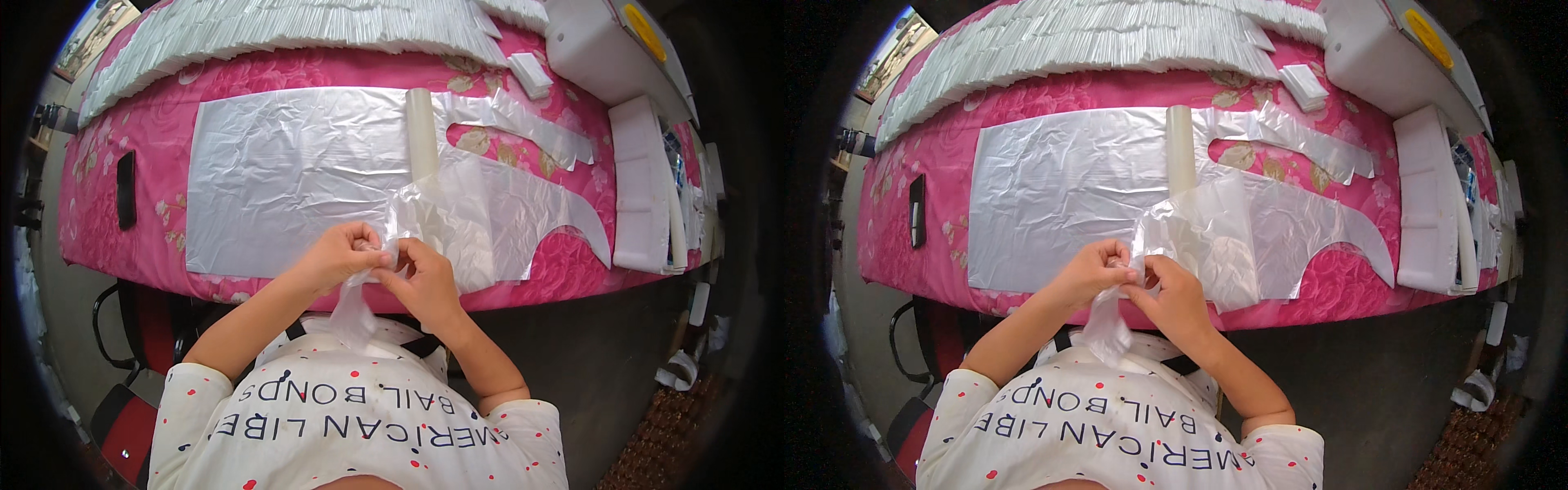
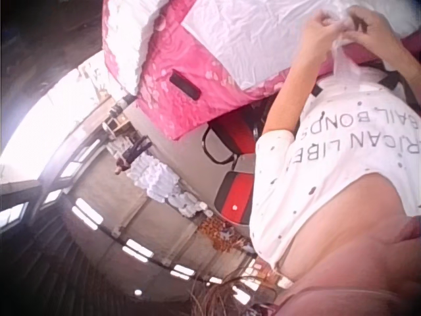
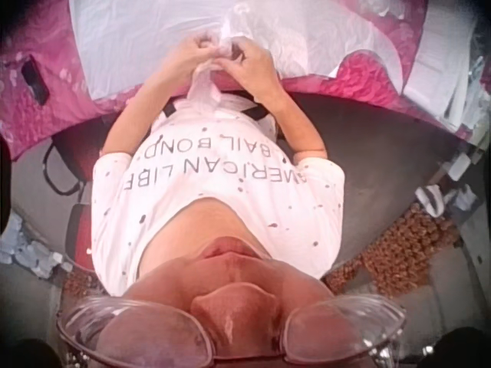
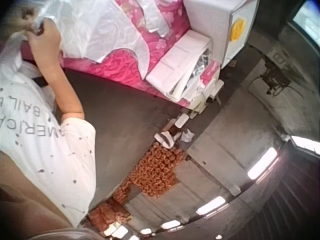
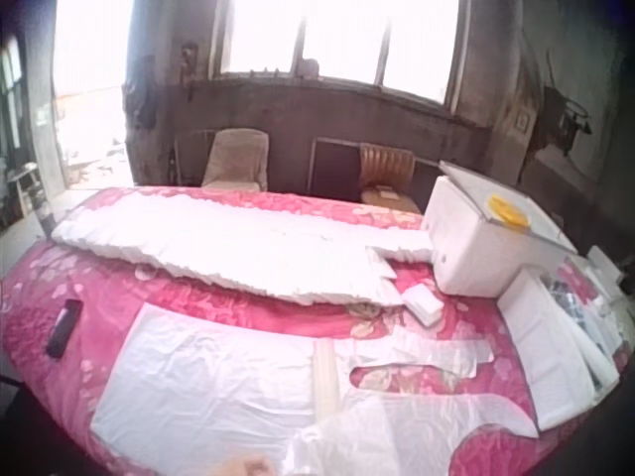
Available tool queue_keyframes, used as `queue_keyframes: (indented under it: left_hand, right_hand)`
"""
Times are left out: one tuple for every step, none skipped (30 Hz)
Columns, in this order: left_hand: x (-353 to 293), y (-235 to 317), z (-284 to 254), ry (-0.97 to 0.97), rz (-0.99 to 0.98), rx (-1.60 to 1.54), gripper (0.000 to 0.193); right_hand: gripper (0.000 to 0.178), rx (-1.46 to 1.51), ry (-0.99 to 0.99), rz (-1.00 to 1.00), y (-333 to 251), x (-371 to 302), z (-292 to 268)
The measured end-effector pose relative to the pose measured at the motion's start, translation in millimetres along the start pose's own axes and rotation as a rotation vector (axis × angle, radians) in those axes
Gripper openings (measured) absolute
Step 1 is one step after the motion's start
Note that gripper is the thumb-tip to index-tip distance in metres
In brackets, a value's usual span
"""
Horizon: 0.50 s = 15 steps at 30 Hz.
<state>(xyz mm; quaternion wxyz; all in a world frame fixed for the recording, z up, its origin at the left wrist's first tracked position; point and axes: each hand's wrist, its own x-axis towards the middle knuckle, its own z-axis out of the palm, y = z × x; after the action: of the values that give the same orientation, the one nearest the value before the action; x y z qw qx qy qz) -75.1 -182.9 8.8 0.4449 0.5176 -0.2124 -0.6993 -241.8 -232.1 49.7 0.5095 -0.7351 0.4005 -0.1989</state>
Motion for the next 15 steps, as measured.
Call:
queue_keyframes:
  left_hand:
    - [0, -3, 0, -0.003, 0.005, -0.035, 0.024]
    - [1, -4, -1, -0.01, 0.031, -0.091, 0.024]
    - [1, -4, -2, -0.017, 0.056, -0.145, 0.025]
    - [1, -3, -3, -0.025, 0.082, -0.2, 0.025]
    - [0, -1, -5, -0.016, 0.067, -0.212, 0.025]
    - [-1, 2, -7, -0.009, 0.052, -0.224, 0.024]
    - [-3, 4, -10, -0.001, 0.037, -0.235, 0.024]
    - [-4, 4, -13, 0.017, 0.047, -0.255, 0.024]
    - [-4, 2, -16, 0.038, 0.059, -0.277, 0.023]
    - [-4, 1, -20, 0.059, 0.071, -0.298, 0.023]
    - [-5, 2, -24, 0.053, 0.06, -0.297, 0.023]
    - [-6, 3, -28, 0.054, 0.052, -0.297, 0.023]
    - [-6, 4, -34, 0.056, 0.043, -0.296, 0.023]
    - [-6, 4, -38, 0.063, 0.017, -0.281, 0.023]
    - [-6, 5, -41, 0.07, -0.008, -0.264, 0.023]
  right_hand:
    - [0.023, 0.062, -0.038, 0.068, 5, 0, 3]
    - [0.019, 0.184, 0.002, 0.096, 9, 0, 3]
    - [0.016, 0.307, 0.043, 0.124, 13, 0, 3]
    - [0.013, 0.429, 0.085, 0.152, 18, 1, 2]
    - [0.01, 0.535, 0.092, 0.179, 25, 1, 0]
    - [0.01, 0.581, 0.111, 0.177, 27, 2, -4]
    - [0.01, 0.627, 0.13, 0.176, 27, 3, -8]
    - [0.011, 0.67, 0.145, 0.173, 29, 3, -13]
    - [0.011, 0.698, 0.121, 0.144, 36, 2, -21]
    - [0.01, 0.684, 0.145, 0.139, 44, 0, -34]
    - [0.01, 0.669, 0.175, 0.136, 53, -3, -52]
    - [0.011, 0.662, 0.296, 0.165, 71, -6, -74]
    - [0.012, 0.583, 0.333, 0.108, 78, -7, -104]
    - [0.012, 0.473, 0.379, 0.136, 92, -7, -140]
    - [0.01, 0.428, 0.409, 0.187, 108, -9, -180]
